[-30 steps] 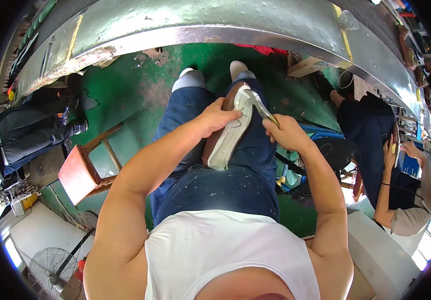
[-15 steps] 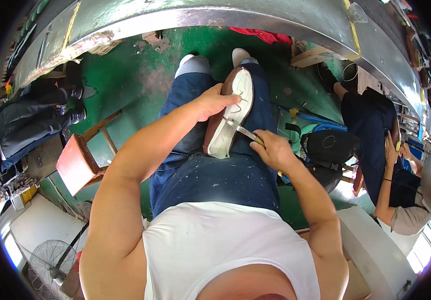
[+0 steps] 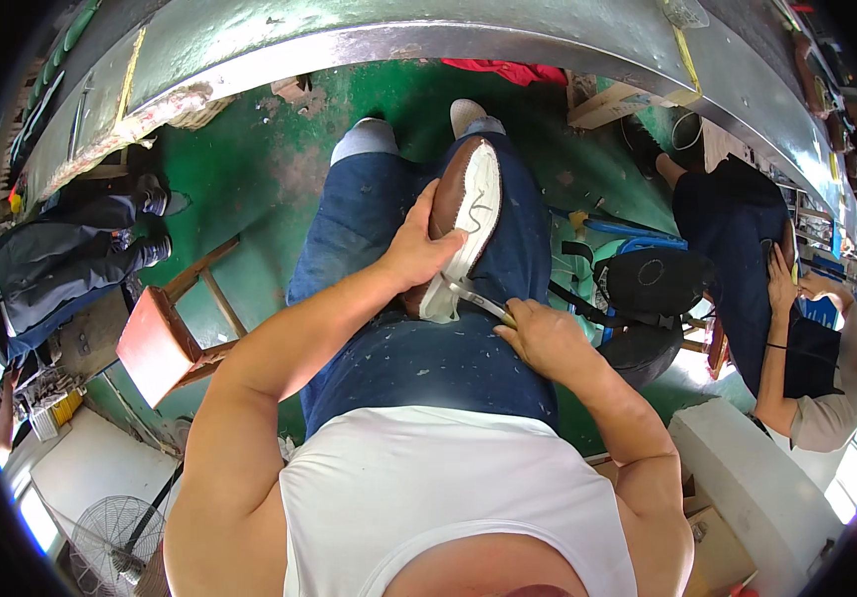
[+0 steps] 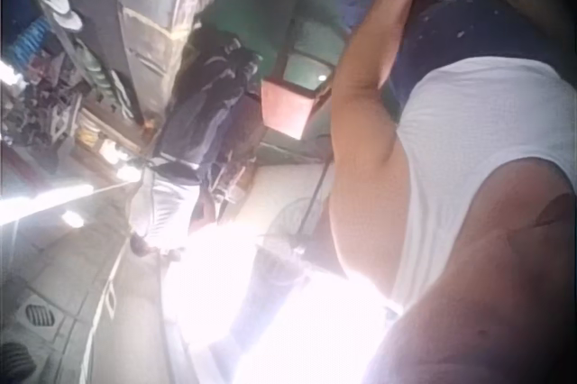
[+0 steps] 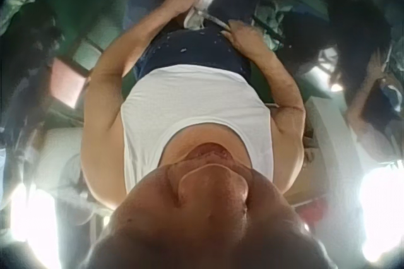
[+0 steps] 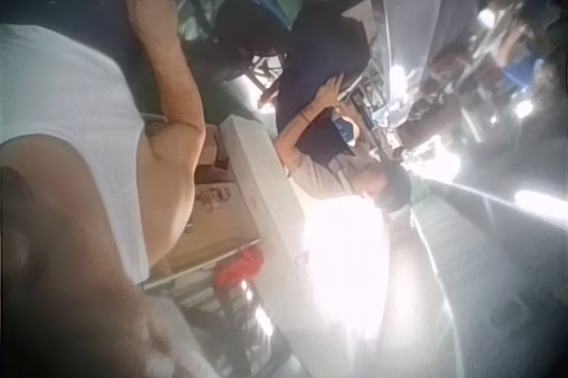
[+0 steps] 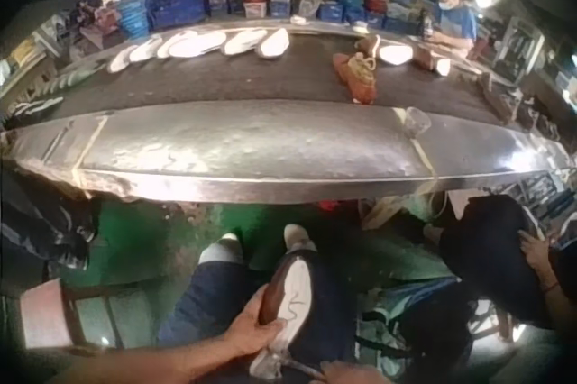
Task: Manually trimming or scraping the edges of shoe soles using a specialized hand tool.
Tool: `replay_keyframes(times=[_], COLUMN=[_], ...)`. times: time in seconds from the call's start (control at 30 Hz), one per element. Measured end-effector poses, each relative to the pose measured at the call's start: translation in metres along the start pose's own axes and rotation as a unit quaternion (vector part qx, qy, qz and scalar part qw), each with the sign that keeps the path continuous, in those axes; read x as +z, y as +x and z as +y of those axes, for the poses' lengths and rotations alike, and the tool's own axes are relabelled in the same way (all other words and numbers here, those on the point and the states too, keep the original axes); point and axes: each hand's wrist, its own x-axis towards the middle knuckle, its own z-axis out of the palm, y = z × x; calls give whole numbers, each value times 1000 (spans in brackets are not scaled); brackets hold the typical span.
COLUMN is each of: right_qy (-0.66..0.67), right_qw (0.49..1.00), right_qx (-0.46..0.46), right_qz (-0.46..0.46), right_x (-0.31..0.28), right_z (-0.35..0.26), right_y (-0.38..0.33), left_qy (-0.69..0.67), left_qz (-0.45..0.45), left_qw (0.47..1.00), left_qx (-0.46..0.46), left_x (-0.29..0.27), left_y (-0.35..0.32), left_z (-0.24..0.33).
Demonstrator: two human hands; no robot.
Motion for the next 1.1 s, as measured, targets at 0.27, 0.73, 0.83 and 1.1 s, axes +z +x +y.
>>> replay_keyframes(times=[0.27, 0.73, 0.83, 1.1], right_qy=[343, 57, 175, 396], right_qw=[886, 998, 984, 914], right_qx=[111, -14, 20, 86], right_qz=[-292, 25, 33, 7], right_x=[-19, 0, -33, -25], right_z=[53, 18, 6, 56], right_y=[34, 46, 60, 102], left_qy=[85, 103, 107, 121], left_qz=[-60, -142, -141, -68], left_qw=[991, 984, 984, 990], left_qx=[85, 29, 3, -6], left_x=[-10, -23, -26, -25], left_y=[-41, -45, -49, -18], left_z=[-34, -14, -11, -2])
